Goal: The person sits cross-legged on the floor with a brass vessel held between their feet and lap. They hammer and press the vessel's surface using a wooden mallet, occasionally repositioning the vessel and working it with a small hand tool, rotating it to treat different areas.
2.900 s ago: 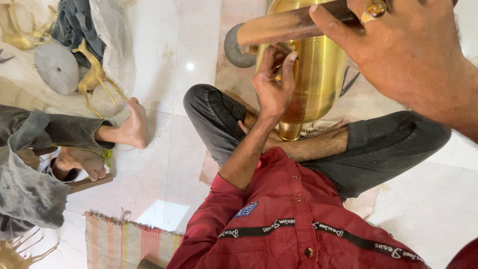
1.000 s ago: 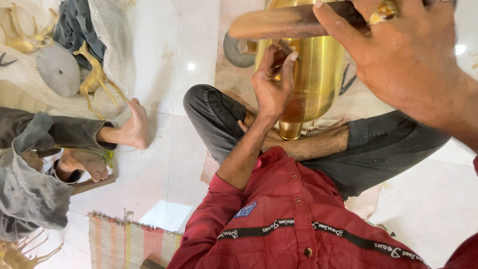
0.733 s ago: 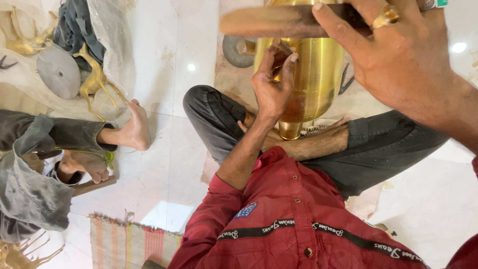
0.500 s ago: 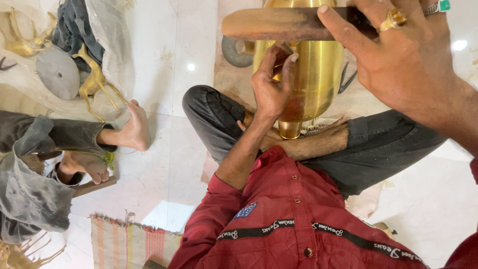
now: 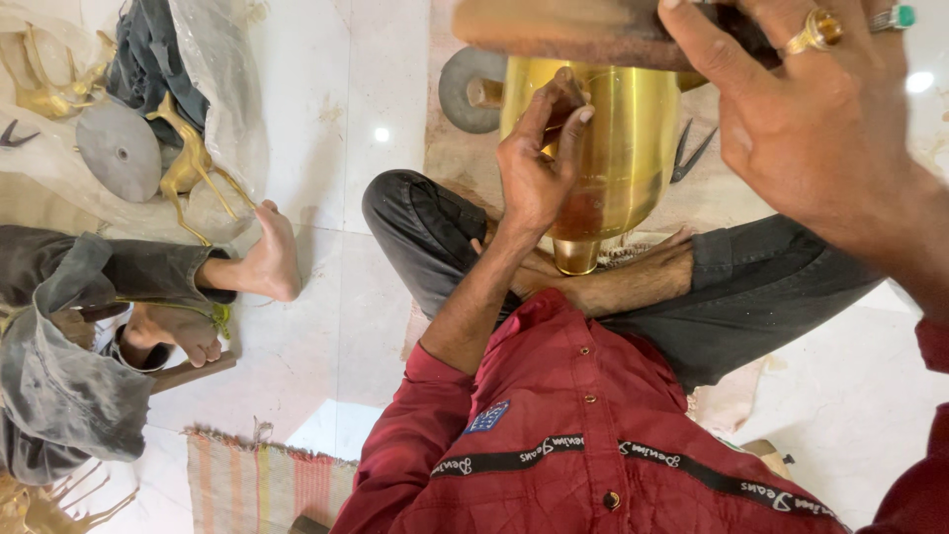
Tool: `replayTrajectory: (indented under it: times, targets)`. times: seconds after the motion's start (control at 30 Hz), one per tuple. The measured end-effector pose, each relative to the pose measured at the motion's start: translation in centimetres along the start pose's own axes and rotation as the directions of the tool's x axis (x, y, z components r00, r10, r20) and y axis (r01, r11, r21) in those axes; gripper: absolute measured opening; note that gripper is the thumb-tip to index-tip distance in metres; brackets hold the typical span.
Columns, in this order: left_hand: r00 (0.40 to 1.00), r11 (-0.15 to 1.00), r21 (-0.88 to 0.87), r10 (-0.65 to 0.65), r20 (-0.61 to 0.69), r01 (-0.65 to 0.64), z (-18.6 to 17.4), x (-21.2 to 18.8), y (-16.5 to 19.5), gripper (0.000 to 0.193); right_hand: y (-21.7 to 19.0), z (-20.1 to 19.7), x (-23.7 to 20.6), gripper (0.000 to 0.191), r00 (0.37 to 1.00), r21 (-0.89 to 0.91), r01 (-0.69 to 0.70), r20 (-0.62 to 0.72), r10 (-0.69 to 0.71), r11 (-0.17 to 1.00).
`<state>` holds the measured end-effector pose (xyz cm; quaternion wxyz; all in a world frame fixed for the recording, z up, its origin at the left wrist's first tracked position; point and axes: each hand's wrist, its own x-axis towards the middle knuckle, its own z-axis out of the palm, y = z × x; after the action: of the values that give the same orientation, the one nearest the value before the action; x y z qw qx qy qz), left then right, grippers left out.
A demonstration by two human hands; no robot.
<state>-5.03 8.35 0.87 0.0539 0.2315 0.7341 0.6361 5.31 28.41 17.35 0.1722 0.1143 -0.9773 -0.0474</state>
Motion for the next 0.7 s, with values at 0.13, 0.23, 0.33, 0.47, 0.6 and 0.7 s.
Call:
replayTrajectory:
  times: [0.13,0.23,0.33,0.47,0.6,0.7]
  targets:
    - [1.000,1.000,-0.002,-0.024,0.009,0.024,-0.1,0.0,0.0,0.036,0.2,0.4,-0.5,0.057,1.000,-0.032,0.019,-0.014,-0.019,0.999]
    - [0.999,1.000,-0.010,-0.019,0.031,0.019,-0.2,0.0,0.1,0.036,0.1,0.6,-0.8,0.059,0.999,-0.004,-0.031,0.030,0.031,1.000]
    - [1.000,1.000,0.028,-0.002,0.024,0.002,-0.3,0.1,0.2,0.033,0.0,0.7,-1.1,0.058,0.998,0.004,-0.047,0.050,0.047,0.999]
    - [0.998,0.999,0.045,-0.020,0.057,0.018,-0.6,0.4,0.3,0.032,0.0,0.8,-1.4,0.058,1.000,-0.044,-0.026,-0.015,0.025,0.999]
    - [0.994,0.997,-0.036,-0.058,0.096,0.062,-0.9,0.8,0.3,0.034,0.1,0.7,-1.7,0.054,0.999,-0.177,0.014,-0.033,-0.020,0.984]
    - [0.994,0.999,0.010,-0.044,0.099,0.044,-1.0,1.1,0.3,0.040,0.1,0.7,-1.6,0.054,1.000,-0.137,-0.008,-0.020,0.005,0.991]
